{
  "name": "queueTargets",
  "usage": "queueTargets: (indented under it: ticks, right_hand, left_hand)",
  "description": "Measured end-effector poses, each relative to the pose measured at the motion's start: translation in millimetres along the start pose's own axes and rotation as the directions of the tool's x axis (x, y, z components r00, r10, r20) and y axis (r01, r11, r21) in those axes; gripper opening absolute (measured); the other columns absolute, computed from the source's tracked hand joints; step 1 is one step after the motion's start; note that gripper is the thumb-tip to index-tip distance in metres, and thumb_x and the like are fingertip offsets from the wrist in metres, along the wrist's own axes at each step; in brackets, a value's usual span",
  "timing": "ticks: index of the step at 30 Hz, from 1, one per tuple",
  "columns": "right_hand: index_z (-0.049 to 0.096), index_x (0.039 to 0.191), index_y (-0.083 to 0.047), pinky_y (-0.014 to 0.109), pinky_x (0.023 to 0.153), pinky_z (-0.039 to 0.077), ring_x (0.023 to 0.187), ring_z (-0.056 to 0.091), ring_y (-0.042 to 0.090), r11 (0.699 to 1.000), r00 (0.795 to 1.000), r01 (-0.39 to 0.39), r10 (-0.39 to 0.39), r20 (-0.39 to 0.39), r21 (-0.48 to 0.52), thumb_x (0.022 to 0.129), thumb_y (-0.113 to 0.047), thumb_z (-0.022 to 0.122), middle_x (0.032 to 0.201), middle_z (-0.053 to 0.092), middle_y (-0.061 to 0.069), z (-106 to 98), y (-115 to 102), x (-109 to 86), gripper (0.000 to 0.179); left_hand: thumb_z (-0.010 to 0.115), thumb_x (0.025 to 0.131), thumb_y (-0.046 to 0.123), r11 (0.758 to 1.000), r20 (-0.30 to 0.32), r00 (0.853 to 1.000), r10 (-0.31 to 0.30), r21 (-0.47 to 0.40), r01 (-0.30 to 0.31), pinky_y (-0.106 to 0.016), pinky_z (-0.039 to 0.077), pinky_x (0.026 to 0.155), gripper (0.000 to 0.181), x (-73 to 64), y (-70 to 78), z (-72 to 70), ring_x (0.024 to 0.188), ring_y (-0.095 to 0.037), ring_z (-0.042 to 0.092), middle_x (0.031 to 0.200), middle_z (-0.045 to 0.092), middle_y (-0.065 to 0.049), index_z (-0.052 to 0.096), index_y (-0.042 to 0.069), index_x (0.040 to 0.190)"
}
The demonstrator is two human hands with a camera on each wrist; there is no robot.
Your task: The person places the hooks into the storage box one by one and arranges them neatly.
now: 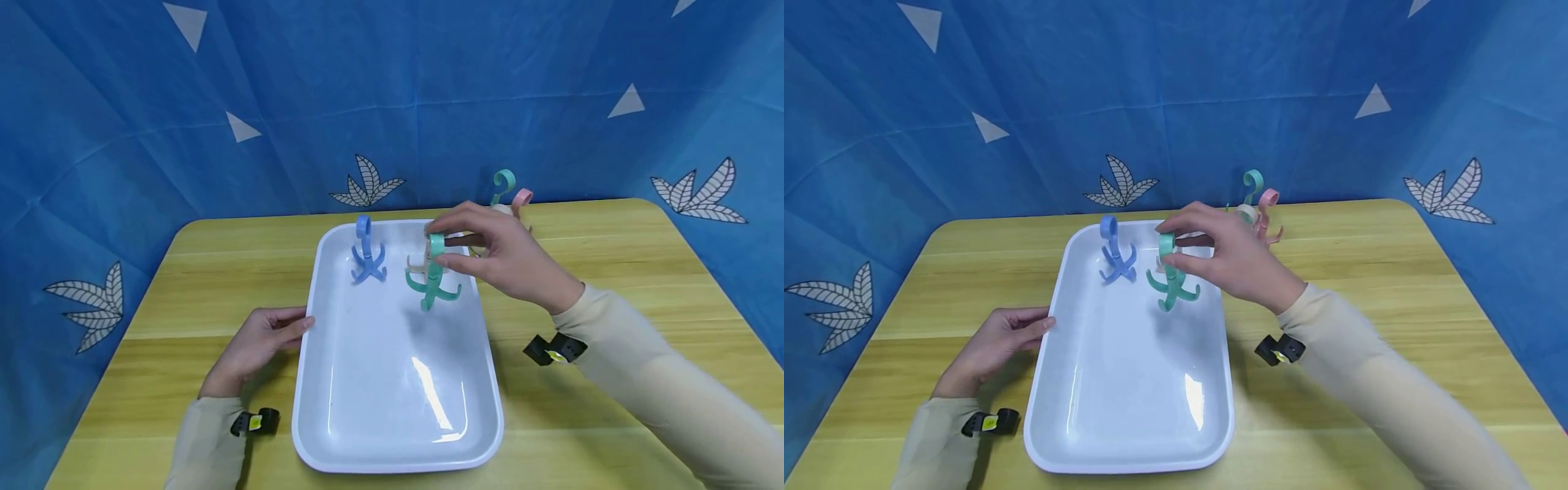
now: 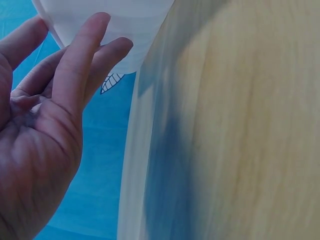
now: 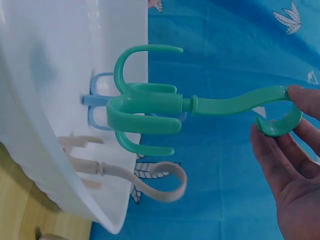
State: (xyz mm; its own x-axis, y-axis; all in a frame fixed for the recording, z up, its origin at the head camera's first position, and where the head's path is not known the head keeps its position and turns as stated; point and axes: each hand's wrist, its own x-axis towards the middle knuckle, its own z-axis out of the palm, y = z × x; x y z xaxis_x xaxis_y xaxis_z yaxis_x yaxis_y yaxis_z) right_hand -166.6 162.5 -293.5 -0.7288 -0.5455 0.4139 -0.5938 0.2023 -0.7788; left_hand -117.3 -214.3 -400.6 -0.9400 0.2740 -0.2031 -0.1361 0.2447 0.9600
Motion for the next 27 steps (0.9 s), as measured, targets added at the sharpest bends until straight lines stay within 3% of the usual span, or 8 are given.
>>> queueTargets:
  ticks: [8, 20, 27]
  right_hand:
    - [0.067, 0.121, -0.005, 0.033, 0.092, 0.053, 0.106, 0.063, 0.017, 0.997, 0.997, -0.062, 0.063, 0.037, -0.036, 0.088, -0.007, 0.076, 0.115, 0.061, 0.002, 9, 6, 5.8, 0.034]
    - [0.066, 0.121, -0.006, 0.033, 0.091, 0.054, 0.105, 0.063, 0.015, 0.996, 0.996, -0.063, 0.067, 0.056, -0.059, 0.087, -0.01, 0.077, 0.116, 0.062, 0.002, 19, 7, 7.1, 0.036]
    - [0.065, 0.121, -0.006, 0.031, 0.09, 0.054, 0.105, 0.064, 0.016, 0.994, 0.988, -0.087, 0.095, 0.125, -0.065, 0.089, -0.013, 0.076, 0.117, 0.062, 0.002, 31, 5, 21.5, 0.035]
  left_hand:
    - [0.065, 0.098, 0.022, 1.0, 0.001, 1.0, -0.006, -0.006, 0.006, -0.039, 0.057, 0.083, 0.048, 0.6, -1.4, -0.6, 0.101, -0.029, 0.067, 0.122, 0.061, -0.027, 0.055, -0.012, 0.131]
    - [0.066, 0.096, 0.028, 1.0, -0.014, 1.0, -0.027, 0.004, 0.028, -0.038, 0.058, 0.082, 0.053, -0.1, -2.0, -0.8, 0.1, -0.027, 0.068, 0.123, 0.062, -0.024, 0.056, -0.01, 0.132]
    - [0.066, 0.097, 0.027, 0.999, -0.018, 0.999, -0.035, -0.004, 0.035, -0.037, 0.057, 0.083, 0.052, 0.2, -0.2, 0.2, 0.101, -0.028, 0.068, 0.124, 0.061, -0.025, 0.056, -0.01, 0.132]
